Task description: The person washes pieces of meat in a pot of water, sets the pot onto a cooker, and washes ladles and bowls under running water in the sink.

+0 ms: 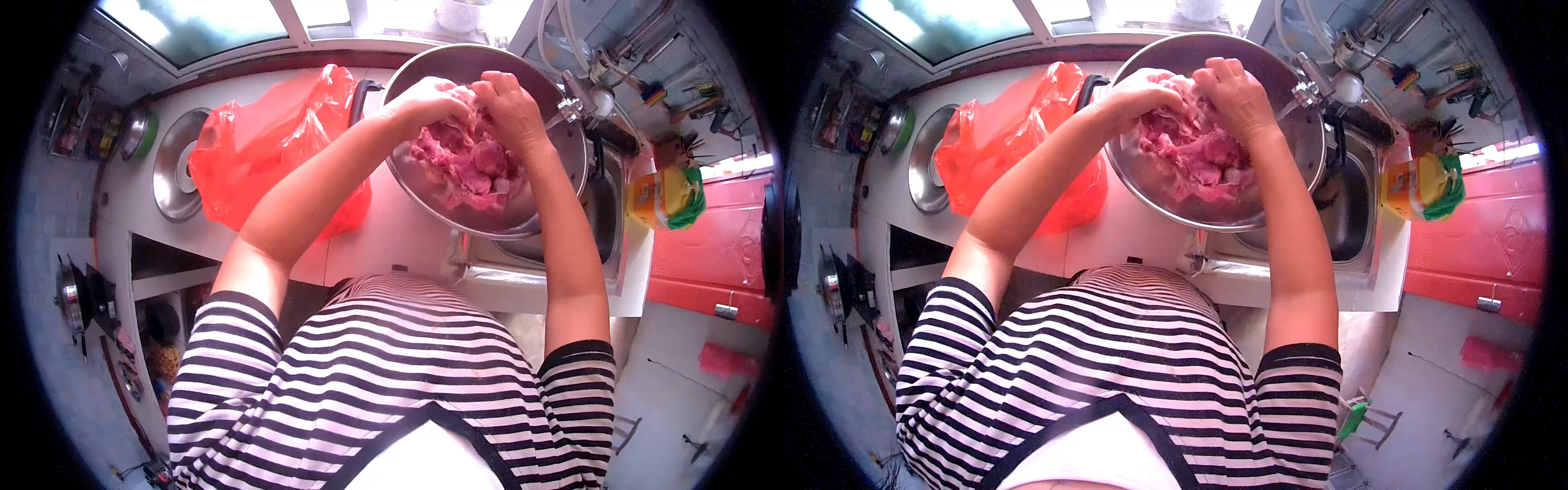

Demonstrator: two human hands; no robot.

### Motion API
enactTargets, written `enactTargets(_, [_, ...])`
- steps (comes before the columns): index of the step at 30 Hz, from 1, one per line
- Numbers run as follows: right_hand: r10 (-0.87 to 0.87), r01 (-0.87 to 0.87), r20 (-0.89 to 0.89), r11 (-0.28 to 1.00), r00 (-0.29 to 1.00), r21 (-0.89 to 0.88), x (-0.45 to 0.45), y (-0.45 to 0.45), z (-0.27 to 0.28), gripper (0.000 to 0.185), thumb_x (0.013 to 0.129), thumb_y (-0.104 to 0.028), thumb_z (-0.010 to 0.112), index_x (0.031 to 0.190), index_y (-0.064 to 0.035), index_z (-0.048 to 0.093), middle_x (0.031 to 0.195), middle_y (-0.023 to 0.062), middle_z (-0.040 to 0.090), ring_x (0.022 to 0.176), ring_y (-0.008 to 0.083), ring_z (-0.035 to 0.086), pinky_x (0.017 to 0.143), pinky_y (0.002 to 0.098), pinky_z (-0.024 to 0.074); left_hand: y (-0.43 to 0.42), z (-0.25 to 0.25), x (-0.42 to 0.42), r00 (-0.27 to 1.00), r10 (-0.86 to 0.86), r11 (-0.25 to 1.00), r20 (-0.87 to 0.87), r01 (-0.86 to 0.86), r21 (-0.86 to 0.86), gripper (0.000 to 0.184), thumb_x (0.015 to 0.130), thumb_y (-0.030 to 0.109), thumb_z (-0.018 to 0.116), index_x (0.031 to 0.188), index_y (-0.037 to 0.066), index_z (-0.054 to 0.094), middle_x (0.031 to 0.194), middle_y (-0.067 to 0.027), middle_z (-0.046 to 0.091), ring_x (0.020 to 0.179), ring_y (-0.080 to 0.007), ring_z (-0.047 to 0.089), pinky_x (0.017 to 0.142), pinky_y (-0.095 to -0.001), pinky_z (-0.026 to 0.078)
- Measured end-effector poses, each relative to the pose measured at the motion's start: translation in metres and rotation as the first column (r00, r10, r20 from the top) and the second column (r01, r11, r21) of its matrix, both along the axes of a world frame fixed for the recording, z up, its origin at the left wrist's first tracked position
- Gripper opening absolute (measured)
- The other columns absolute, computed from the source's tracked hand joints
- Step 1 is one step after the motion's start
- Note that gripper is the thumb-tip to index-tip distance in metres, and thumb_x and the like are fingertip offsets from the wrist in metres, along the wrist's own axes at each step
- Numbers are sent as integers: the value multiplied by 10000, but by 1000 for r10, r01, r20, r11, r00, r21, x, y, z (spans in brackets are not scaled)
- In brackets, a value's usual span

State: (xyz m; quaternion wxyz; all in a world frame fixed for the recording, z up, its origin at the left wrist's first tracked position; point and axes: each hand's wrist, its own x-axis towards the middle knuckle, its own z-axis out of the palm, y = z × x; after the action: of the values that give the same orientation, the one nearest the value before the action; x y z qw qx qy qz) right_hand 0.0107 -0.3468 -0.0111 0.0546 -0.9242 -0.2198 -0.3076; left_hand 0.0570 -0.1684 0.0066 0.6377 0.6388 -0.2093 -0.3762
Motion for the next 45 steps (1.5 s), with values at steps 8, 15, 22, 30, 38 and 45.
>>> enactTargets(8, [53, -55, -87, 998, 995, -16, 20, 8, -4, 358, 594, -134, 638, 901, -156, 454, 945, 25, 465, 908, 220, 495, 727, 324, 475, 28, 6, -7, 996, 93, 995, 10, -92, -43, 212, 636, -25, 589, 845, 7, 572, 738, -60, 586, 690, -135, 577, 665, -237, 477])
enactTargets(15, [76, -86, -152, 994, 985, -63, 33, 13, -2, 389, 607, -184, 646, 941, -122, 458, 1022, 53, 472, 973, 245, 477, 736, 341, 471, 40, 19, -20, 974, 226, 972, 24, -224, -65, 190, 616, -27, 593, 801, -10, 554, 727, -47, 577, 677, -126, 561, 646, -223, 456])
enactTargets(22, [-112, 101, -153, 992, 982, -82, 25, -44, -32, 322, 622, -132, 642, 895, -114, 472, 898, 72, 458, 884, 260, 495, 683, 374, 483, 68, 56, -31, 982, 183, 980, -44, -186, -76, 241, 604, -34, 588, 840, 11, 561, 788, -81, 592, 661, -123, 576, 544, -232, 480])
enactTargets(30, [-326, 376, -518, 927, 791, -9, 19, -44, -29, 532, 681, -217, 664, 1137, -126, 406, 1121, 111, 434, 1008, 310, 481, 801, 410, 441, 17, -31, 45, 995, 101, 990, 4, -100, -99, 183, 729, 127, 608, 869, 14, 574, 761, -57, 587, 702, -138, 575, 628, -256, 478])
enactTargets(38, [-243, 244, -817, 961, 522, -130, -29, -44, -21, 604, 661, -210, 660, 1189, -124, 380, 1030, 174, 509, 987, 308, 509, 832, 383, 414, -4, -57, 39, 887, 67, 939, 457, -211, 273, 403, 700, 125, 613, 1055, -16, 487, 960, -113, 578, 830, -157, 562, 713, -272, 469])
enactTargets(45, [-144, 386, -789, 914, 597, 125, -33, -34, -26, 572, 575, -205, 663, 1100, -112, 456, 1025, 172, 543, 907, 336, 536, 783, 373, 437, -15, -49, 1, 873, -130, 952, 471, -24, 306, 463, 720, 126, 653, 1109, -40, 464, 1032, -142, 552, 951, -189, 534, 828, -283, 429])
